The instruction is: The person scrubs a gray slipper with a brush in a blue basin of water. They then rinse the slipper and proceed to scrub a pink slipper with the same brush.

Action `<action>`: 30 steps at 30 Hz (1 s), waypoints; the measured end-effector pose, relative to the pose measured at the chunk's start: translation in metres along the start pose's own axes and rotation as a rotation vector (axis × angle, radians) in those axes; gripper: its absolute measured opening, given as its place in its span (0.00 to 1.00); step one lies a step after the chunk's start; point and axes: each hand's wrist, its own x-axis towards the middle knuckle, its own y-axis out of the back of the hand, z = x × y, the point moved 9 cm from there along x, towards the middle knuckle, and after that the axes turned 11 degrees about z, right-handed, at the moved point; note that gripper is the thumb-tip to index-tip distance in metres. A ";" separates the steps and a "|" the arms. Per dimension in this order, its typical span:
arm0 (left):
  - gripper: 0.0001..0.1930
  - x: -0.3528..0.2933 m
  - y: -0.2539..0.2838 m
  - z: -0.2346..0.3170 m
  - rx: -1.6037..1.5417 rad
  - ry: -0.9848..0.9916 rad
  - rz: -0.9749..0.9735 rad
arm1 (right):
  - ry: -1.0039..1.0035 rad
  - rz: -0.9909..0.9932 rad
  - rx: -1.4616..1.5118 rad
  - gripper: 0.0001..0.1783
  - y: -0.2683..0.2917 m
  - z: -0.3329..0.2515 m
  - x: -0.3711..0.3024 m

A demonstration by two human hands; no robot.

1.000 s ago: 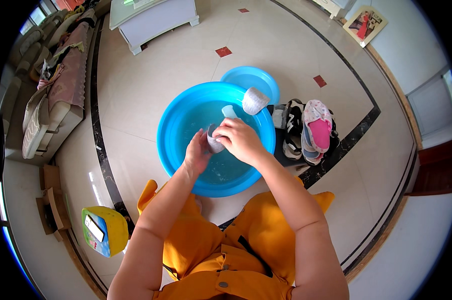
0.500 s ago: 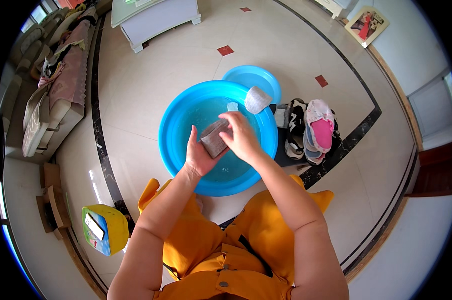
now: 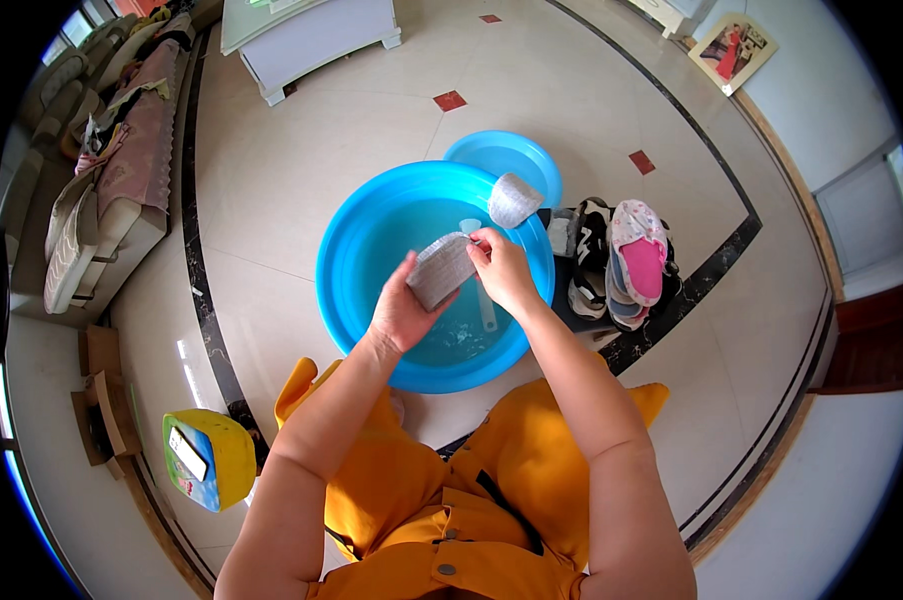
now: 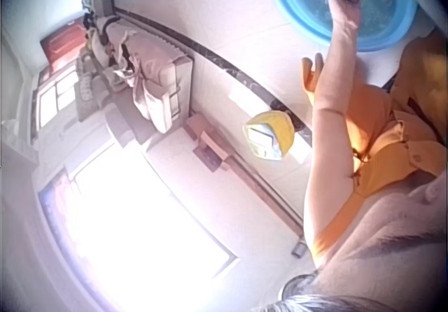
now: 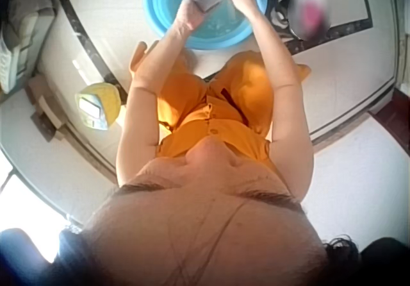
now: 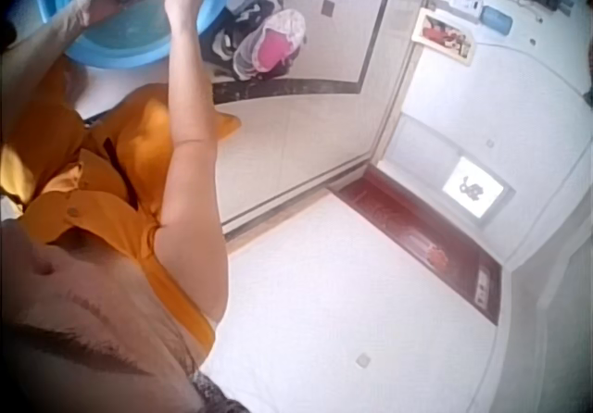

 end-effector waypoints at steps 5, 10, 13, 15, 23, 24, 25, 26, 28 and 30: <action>0.20 0.009 0.014 -0.004 0.055 -0.037 0.077 | -0.024 0.028 0.045 0.14 -0.001 -0.007 -0.001; 0.17 0.015 0.026 -0.002 0.022 -0.082 0.193 | -0.118 -0.061 0.319 0.18 -0.014 -0.009 -0.006; 0.17 0.014 0.025 -0.002 0.018 -0.079 0.209 | 0.129 0.002 0.083 0.19 -0.011 -0.017 -0.007; 0.17 0.014 0.023 -0.003 0.030 -0.083 0.183 | 0.308 0.085 -0.042 0.20 -0.008 -0.034 -0.014; 0.27 0.017 0.007 -0.007 -0.158 -0.018 -0.084 | 0.688 0.106 -0.340 0.17 -0.024 -0.075 -0.049; 0.26 0.015 0.003 -0.005 -0.200 -0.017 -0.113 | 0.663 0.083 -0.354 0.16 -0.028 -0.072 -0.050; 0.26 0.013 0.002 -0.005 -0.175 -0.017 -0.110 | 0.695 0.068 -0.354 0.15 -0.030 -0.075 -0.054; 0.26 0.011 0.000 -0.003 -0.151 -0.016 -0.108 | 0.727 0.054 -0.355 0.15 -0.032 -0.079 -0.057; 0.23 0.014 0.002 -0.001 -0.084 -0.042 -0.104 | 0.820 0.040 -0.366 0.13 -0.034 -0.085 -0.063; 0.20 0.013 0.004 0.002 0.013 -0.110 -0.096 | 0.808 0.000 -0.364 0.13 -0.035 -0.081 -0.062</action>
